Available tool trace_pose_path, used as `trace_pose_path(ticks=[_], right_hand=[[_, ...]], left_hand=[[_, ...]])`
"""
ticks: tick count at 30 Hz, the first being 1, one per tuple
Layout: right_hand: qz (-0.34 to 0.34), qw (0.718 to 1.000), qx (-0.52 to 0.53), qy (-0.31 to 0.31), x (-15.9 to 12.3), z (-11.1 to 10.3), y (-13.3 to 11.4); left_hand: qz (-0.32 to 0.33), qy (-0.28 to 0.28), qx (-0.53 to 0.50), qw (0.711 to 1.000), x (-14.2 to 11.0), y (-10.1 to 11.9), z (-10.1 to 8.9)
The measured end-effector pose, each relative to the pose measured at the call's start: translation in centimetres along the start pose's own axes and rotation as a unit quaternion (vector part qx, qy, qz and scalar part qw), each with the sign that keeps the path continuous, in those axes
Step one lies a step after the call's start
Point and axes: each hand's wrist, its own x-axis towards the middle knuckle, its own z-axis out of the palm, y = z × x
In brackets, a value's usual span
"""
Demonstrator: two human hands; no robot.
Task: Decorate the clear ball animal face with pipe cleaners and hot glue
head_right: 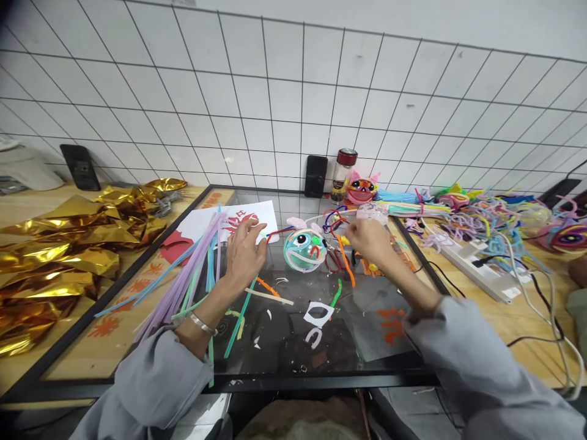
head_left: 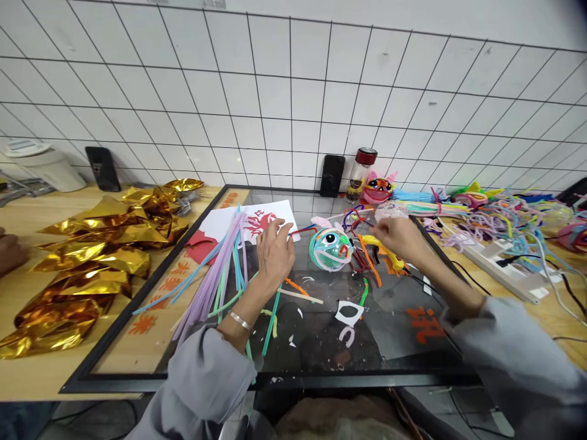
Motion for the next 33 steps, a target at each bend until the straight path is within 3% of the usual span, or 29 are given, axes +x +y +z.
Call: trace_pose_path(ticks=[3,5,11,15,19,22,24,27,29,33], right_hand=[[0.039,0.992,-0.065,-0.102,-4.5,2.1,0.0],[0.07,0.986,-0.066,-0.136,-6.2,3.5,-0.2],[0.096,0.987,-0.04,-0.123,-6.4,5.8,-0.7],[0.091,0.992,-0.003,-0.082,-6.3,5.5,0.0],[0.08,0.992,0.093,0.007,-6.9,4.1,0.9],[0.065,0.946,0.284,0.141,-7.7,3.0,1.0],[0.052,0.933,0.318,0.161,-8.3,2.6,1.0],[0.056,0.96,0.253,0.102,-9.6,2.7,1.9],[0.055,0.984,0.17,0.025,-10.8,3.2,3.2],[0.028,0.989,0.049,-0.138,-13.1,3.8,6.3]], left_hand=[[0.003,-0.008,0.0,1.0,-0.1,0.3,0.0],[0.011,-0.015,-0.004,1.0,-0.2,0.5,0.0],[0.013,-0.017,-0.018,1.0,-0.5,0.5,0.4],[-0.024,-0.031,-0.03,0.999,-0.4,0.1,0.6],[-0.04,-0.007,-0.07,0.997,0.8,0.0,-1.0],[-0.015,-0.001,-0.051,0.999,2.5,0.6,-2.9],[-0.022,-0.031,0.0,0.999,4.0,1.0,-3.6],[-0.045,-0.124,0.079,0.988,6.1,1.3,-3.1],[-0.068,-0.207,0.119,0.969,7.2,1.1,-1.9],[-0.073,-0.251,0.126,0.957,8.2,0.3,0.9]])
